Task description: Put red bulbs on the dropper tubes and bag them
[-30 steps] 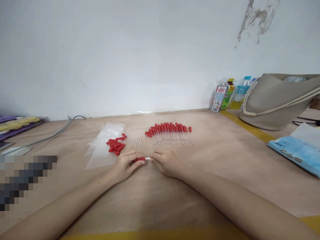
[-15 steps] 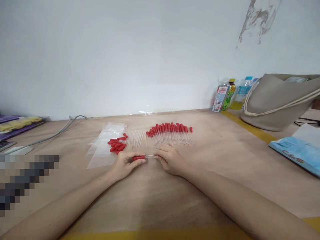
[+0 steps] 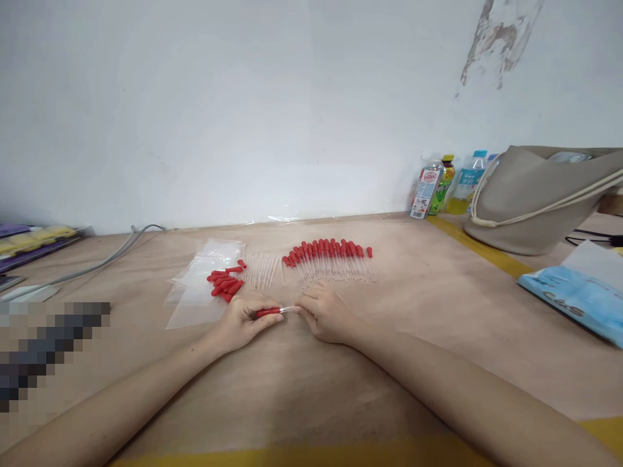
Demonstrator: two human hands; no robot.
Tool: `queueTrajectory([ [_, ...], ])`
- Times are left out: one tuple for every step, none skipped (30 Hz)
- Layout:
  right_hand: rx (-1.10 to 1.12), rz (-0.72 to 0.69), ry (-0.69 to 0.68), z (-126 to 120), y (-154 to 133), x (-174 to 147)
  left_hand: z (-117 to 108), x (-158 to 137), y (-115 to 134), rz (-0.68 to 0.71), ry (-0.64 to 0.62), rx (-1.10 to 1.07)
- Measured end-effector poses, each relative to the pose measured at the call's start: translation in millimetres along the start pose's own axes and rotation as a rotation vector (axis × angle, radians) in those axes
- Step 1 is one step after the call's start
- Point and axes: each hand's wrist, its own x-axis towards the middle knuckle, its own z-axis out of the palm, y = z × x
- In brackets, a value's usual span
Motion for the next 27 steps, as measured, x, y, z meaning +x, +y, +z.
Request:
queueTrajectory([
  [-0.008, 0.004, -0.003, -1, -1, 1, 0, 0, -1, 0.009, -0.002, 0.014],
  [-0.015, 0.01, -0.005, -1, -2, 2, 0, 0, -1, 0.017, -0.003, 0.026],
  [-0.021, 0.016, -0.009, -1, -3, 2, 0, 0, -1, 0.024, -0.003, 0.033],
  [-0.026, 0.024, -0.017, -1, -3, 3, 0, 0, -2, 0.032, 0.0, 0.037],
  [-0.028, 0.033, -0.026, 0, -4, 3, 0, 0, -2, 0.041, 0.005, 0.04],
  [-0.027, 0.041, -0.034, 1, -5, 3, 0, 0, -2, 0.049, 0.01, 0.043],
  [-0.024, 0.05, -0.044, 3, -5, 3, 0, 0, -2, 0.056, 0.009, 0.048],
  [-0.018, 0.062, -0.053, 4, -6, 4, 0, 0, -2, 0.064, 0.004, 0.053],
  [-0.012, 0.074, -0.063, 4, -6, 4, 0, 1, -1, 0.071, 0.0, 0.06],
  [-0.008, 0.085, -0.073, 4, -7, 5, 0, 1, -1, 0.078, -0.006, 0.066],
  [-0.004, 0.095, -0.088, 3, -9, 5, -1, 1, -1, 0.086, -0.013, 0.072],
  [-0.002, 0.107, -0.105, 1, -10, 6, -1, 1, -1, 0.094, -0.019, 0.078],
  [-0.003, 0.12, -0.125, 0, -12, 7, -1, 1, -1, 0.101, -0.022, 0.085],
  [-0.005, 0.134, -0.142, -2, -13, 8, -1, 1, -1, 0.107, -0.024, 0.093],
  [-0.006, 0.15, -0.159, -3, -14, 9, -1, 1, -1, 0.112, -0.024, 0.099],
  [-0.003, 0.163, -0.169, -3, -14, 9, -1, 1, -2, 0.118, -0.025, 0.104],
  [0.006, 0.17, -0.176, -3, -14, 9, -1, 1, -3, 0.124, -0.027, 0.107],
  [0.021, 0.17, -0.179, -2, -13, 8, -1, 1, -4, 0.134, -0.027, 0.108],
  [0.04, 0.161, -0.18, -2, -12, 8, 0, 1, -5, 0.149, -0.023, 0.11],
  [0.06, 0.148, -0.18, -1, -11, 7, 0, 2, -7, 0.166, -0.016, 0.112],
  [0.071, 0.133, -0.183, -2, -11, 6, 1, 2, -8, 0.184, -0.008, 0.115],
  [0.068, 0.119, -0.19, -3, -10, 6, 1, 2, -10, 0.196, 0.002, 0.119],
  [0.053, 0.11, -0.196, -6, -11, 6, 1, 2, -11, 0.199, 0.013, 0.121],
  [0.031, 0.103, -0.201, -9, -11, 5, 1, 1, -12, 0.191, 0.028, 0.122],
  [0.003, 0.095, -0.203, -12, -11, 4, 1, 1, -13, 0.169, 0.045, 0.123],
  [-0.025, 0.091, -0.198, -15, -10, 4, 0, 0, -13, 0.135, 0.064, 0.126],
  [-0.047, 0.097, -0.183, -18, -8, 3, -1, -1, -13, 0.093, 0.088, 0.129],
])
